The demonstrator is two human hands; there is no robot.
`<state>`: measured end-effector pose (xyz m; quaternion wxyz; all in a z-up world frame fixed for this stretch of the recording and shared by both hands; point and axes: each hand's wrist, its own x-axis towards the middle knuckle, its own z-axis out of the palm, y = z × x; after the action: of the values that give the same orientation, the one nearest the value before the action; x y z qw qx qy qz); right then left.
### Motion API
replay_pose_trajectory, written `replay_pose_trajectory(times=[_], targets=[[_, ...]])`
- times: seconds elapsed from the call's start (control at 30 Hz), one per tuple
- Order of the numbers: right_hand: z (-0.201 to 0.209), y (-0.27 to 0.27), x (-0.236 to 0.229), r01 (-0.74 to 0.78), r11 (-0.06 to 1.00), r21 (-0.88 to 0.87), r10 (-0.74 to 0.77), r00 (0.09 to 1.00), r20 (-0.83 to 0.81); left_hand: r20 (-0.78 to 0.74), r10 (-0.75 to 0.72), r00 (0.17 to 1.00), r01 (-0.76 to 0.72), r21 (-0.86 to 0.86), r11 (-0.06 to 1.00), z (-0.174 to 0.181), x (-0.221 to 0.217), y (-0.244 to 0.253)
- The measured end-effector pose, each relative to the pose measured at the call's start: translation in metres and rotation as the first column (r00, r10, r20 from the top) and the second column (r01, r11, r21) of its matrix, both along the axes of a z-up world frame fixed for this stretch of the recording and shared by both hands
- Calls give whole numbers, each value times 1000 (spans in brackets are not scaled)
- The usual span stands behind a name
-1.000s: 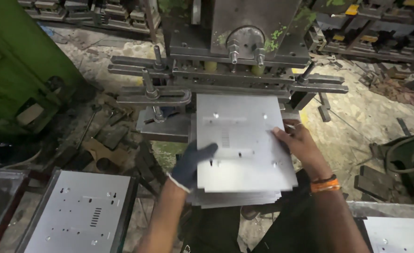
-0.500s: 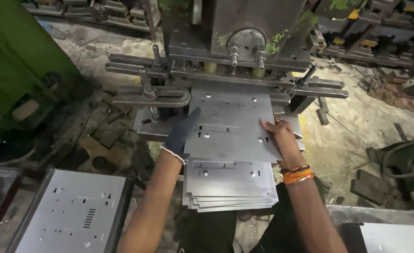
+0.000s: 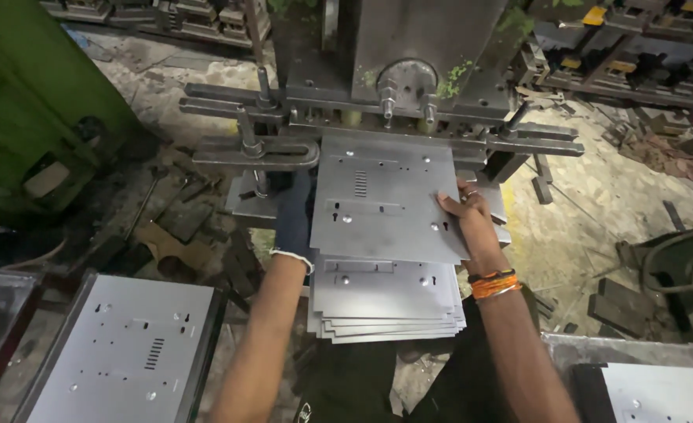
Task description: Placing metal sheets into a stamping press and stacking the processed sheets.
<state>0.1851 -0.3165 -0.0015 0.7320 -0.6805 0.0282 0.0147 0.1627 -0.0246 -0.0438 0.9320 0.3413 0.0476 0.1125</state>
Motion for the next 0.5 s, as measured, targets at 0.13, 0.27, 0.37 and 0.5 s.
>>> replay_pose_trajectory(times=[0.13, 0.27, 0.37, 0.5], targets=[[21, -1, -23, -29, 1000, -5, 29, 1000, -4, -9, -111, 994, 110, -79, 991, -1, -26, 9], [5, -12, -41, -42, 993, -109, 45, 999, 25, -234, 65, 970, -36, 126, 991, -2, -50, 26], [-4, -11, -54, 100, 893, -439, 8, 971, 238, -173, 273, 946, -215, 294, 931, -24, -69, 44], [9, 32, -71, 310, 747, -588, 44, 859, 510, -169, 382, 909, -314, 327, 891, -54, -88, 89]])
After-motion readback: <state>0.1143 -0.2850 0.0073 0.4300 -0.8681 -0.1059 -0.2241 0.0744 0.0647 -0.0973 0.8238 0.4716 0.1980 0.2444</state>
